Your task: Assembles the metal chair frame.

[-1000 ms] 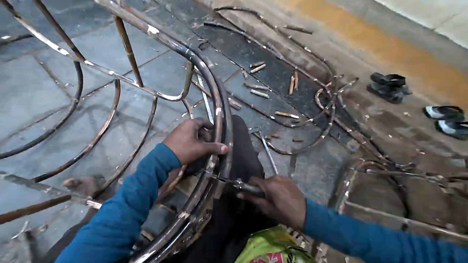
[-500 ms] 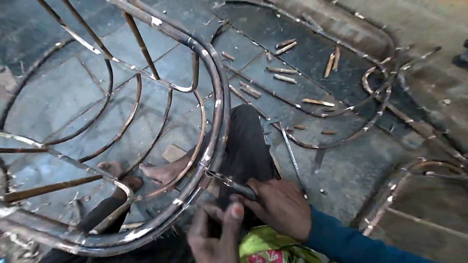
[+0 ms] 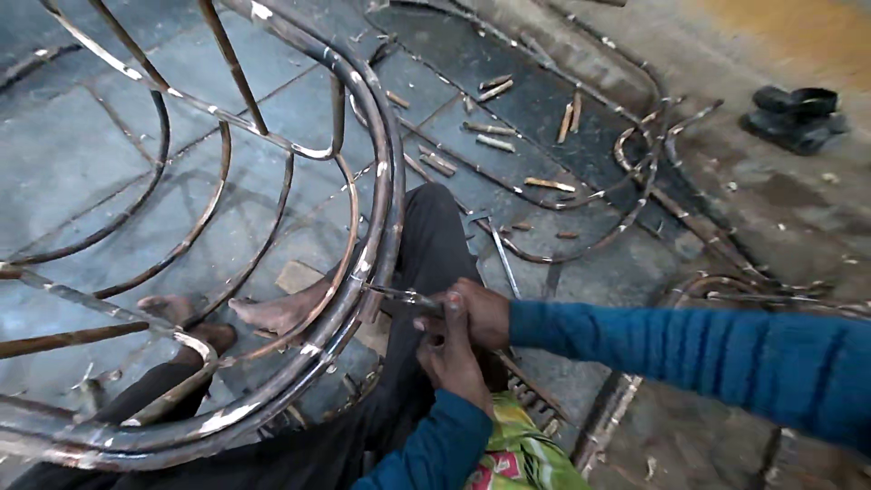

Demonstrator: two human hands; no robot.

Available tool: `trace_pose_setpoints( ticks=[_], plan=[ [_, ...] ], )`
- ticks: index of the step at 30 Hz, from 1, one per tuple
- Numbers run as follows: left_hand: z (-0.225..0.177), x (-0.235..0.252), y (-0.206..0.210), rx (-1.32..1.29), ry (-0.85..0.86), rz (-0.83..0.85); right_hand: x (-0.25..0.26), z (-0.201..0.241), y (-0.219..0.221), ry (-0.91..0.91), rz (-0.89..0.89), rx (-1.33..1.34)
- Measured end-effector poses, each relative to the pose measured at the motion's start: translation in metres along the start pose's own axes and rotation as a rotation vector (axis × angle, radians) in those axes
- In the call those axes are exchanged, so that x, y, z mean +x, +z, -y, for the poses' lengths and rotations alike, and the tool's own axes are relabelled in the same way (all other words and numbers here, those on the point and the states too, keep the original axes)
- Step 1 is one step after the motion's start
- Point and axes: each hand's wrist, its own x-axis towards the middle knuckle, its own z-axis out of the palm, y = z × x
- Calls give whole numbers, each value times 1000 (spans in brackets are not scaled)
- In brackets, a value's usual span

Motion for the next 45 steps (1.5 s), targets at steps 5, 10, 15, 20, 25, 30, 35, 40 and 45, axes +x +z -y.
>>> trace_pose_setpoints(
  ticks=[5, 10, 15, 20, 25, 30, 35, 40, 45],
  plan=[
    [-13, -2, -15, 221, 46, 427, -11, 13, -59, 120, 166, 24],
    [-120, -28, -59, 500, 1053, 576, -26, 8, -44, 115, -278, -499],
    [-236, 60, -9, 950, 1087, 347, -24, 1, 11, -27, -709, -566],
    [-212, 135, 38, 801, 289, 638, -6, -20, 7, -34, -1006, -609],
    [-191, 119, 29, 579, 260, 566, 21, -44, -21, -148, -956, -599],
    [-188, 119, 25, 742, 431, 520, 33, -88, -70, -279, -784, -747],
    [-189, 125, 18, 703, 447, 518, 45, -84, -47, -185, -715, -683],
    [-189, 119, 10, 674, 417, 552, 36, -60, -50, 46, -49, -388],
    [-192, 97, 1, 690, 387, 570, 49, -62, -59, 198, 536, -490]
  ],
)
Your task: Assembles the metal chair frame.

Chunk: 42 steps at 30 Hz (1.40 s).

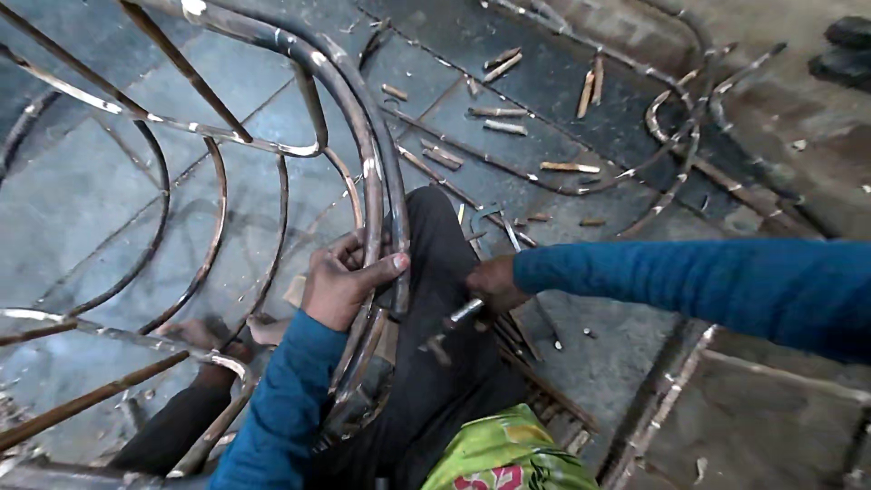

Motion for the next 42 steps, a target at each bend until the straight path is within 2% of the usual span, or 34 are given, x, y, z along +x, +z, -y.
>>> trace_pose_setpoints(
  ticks=[2, 5, 6, 9, 11, 14, 18, 21, 24, 27, 29, 31, 34, 37, 40, 42],
  plan=[
    [-2, -11, -6, 32, 17, 16, 12, -12, 3, -27, -2, -114],
    [0, -30, -14, 103, 31, 23, 15, -26, 5, -142, -200, 20],
    [-4, -37, -14, 220, 59, -1, 13, -26, 13, -141, -265, 93],
    [-4, -67, -1, 909, 147, -204, 2, -21, 34, -55, -437, 253],
    [13, -84, 9, 1150, 242, -362, -10, -14, 48, 29, -486, 325],
    [27, -88, 14, 1188, 310, -481, -26, -8, 64, 70, -588, 444],
    [25, -83, 9, 1219, 352, -463, -44, -11, 89, -74, -636, 704],
    [5, -81, -6, 1300, 355, -477, -41, -13, 118, -127, -618, 846],
    [-17, -83, -1, 1481, 364, -600, -41, 0, 129, -169, -594, 871],
    [-18, -83, 18, 1598, 436, -705, -40, 19, 127, -210, -589, 874],
    [-17, -88, 26, 1734, 424, -677, -32, 27, 133, -205, -618, 828],
    [-20, -94, 30, 1857, 425, -575, -29, 27, 135, -191, -642, 800],
    [-26, -103, 27, 1872, 462, -472, -24, 22, 142, -173, -663, 819],
    [-29, -104, 14, 1732, 553, -396, -19, 21, 143, -151, -668, 832],
    [-23, -107, 7, 1609, 535, -368, -11, 24, 141, -143, -670, 816],
    [-16, -113, 0, 1419, 514, -386, -11, 25, 136, -154, -666, 813]
  ],
)
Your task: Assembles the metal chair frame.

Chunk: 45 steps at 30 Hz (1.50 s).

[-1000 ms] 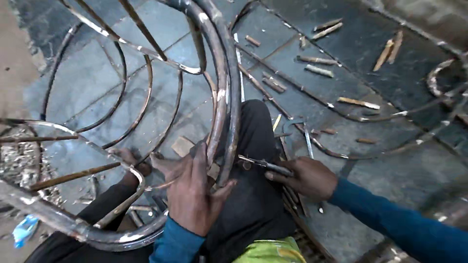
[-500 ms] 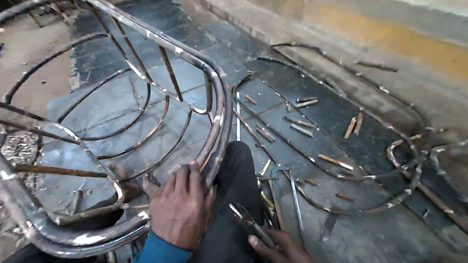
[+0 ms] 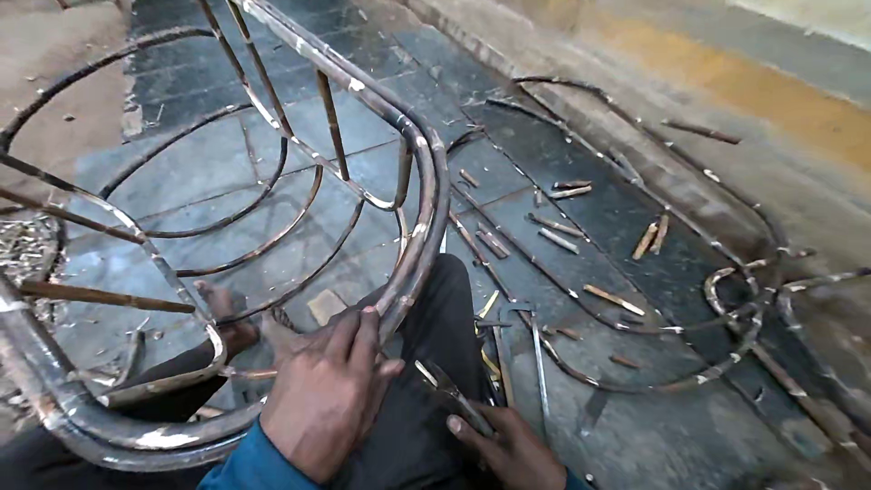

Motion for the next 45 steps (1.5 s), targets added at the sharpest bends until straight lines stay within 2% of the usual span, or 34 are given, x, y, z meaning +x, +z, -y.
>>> trace_pose_setpoints(
  ticks=[4, 8, 10, 12, 15, 17, 21, 24, 27, 31, 38, 45],
  plan=[
    [19, -18, 4, -634, -210, -73, -1, -2, 2, -16, -33, 3],
    [29, -17, -4, -901, -389, -105, -5, -1, 1, -1, -28, 12],
    [39, -18, -11, -930, -432, -119, -7, 6, 0, 16, -12, 10],
    [51, -20, -19, -961, -450, -62, -6, 15, 1, 26, -2, 13],
    [70, -12, -35, -1019, -476, 175, -4, 26, 2, 13, 39, 79],
    [75, 11, -43, -1027, -451, 303, -2, 33, 2, -36, 116, 184],
    [82, 66, -42, -1089, -448, 694, -7, 43, -3, -78, 273, 291],
    [79, 84, -31, -948, -368, 835, -15, 50, -7, -92, 264, 252],
    [75, 86, -26, -897, -361, 875, -23, 53, -4, -76, 207, 205],
    [75, 84, -14, -1002, -383, 867, -31, 68, -4, -70, 181, 180],
    [71, 92, 0, -1094, -420, 920, -33, 106, 3, -256, 118, 94],
    [62, 96, 15, -984, -382, 927, -24, 99, 16, -233, 18, 33]
  ],
)
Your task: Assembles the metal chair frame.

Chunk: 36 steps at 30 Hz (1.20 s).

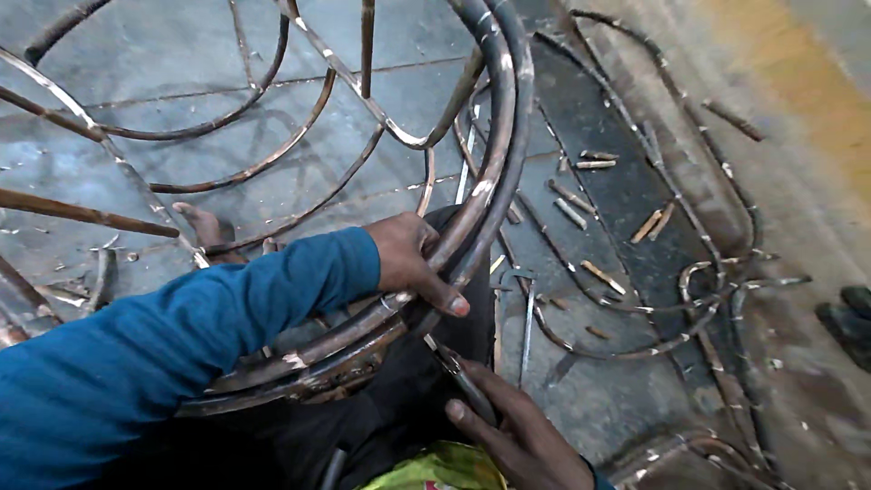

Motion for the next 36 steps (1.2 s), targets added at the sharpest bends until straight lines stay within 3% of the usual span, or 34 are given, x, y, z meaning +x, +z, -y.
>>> trace_pose_setpoints(
  ticks=[12, 16, 18, 20, 22, 24, 25, 27, 29, 31, 36],
  plan=[
    [-2, 1, -2, 49, -24, 0, 23, 5, 5, -4, -24, -175],
    [0, 1, -1, 67, 9, -48, 30, 10, 7, 101, 26, -185],
    [0, -13, 6, 244, 100, -268, 35, 9, 7, 104, 15, -146],
    [7, -43, 35, 375, 342, -718, 38, 11, 4, 79, 11, -135],
    [24, -65, 90, 147, 714, -1116, 39, 13, -2, 73, 45, -144],
    [45, -71, 171, -288, 711, -1262, 40, 16, -8, 95, 87, -169],
    [52, -66, 207, -514, 587, -1251, 43, 20, -10, 125, 92, -190],
    [67, -49, 250, -852, 299, -1044, 47, 28, -12, 171, 89, -221],
    [77, -22, 265, -1078, 207, -798, 47, 32, -10, 180, 63, -274],
    [63, 2, 271, -1263, 185, -692, 52, 23, -4, 121, -15, -336],
    [35, 26, 282, -1232, 26, -789, 69, -11, 8, -13, -343, -617]
  ],
)
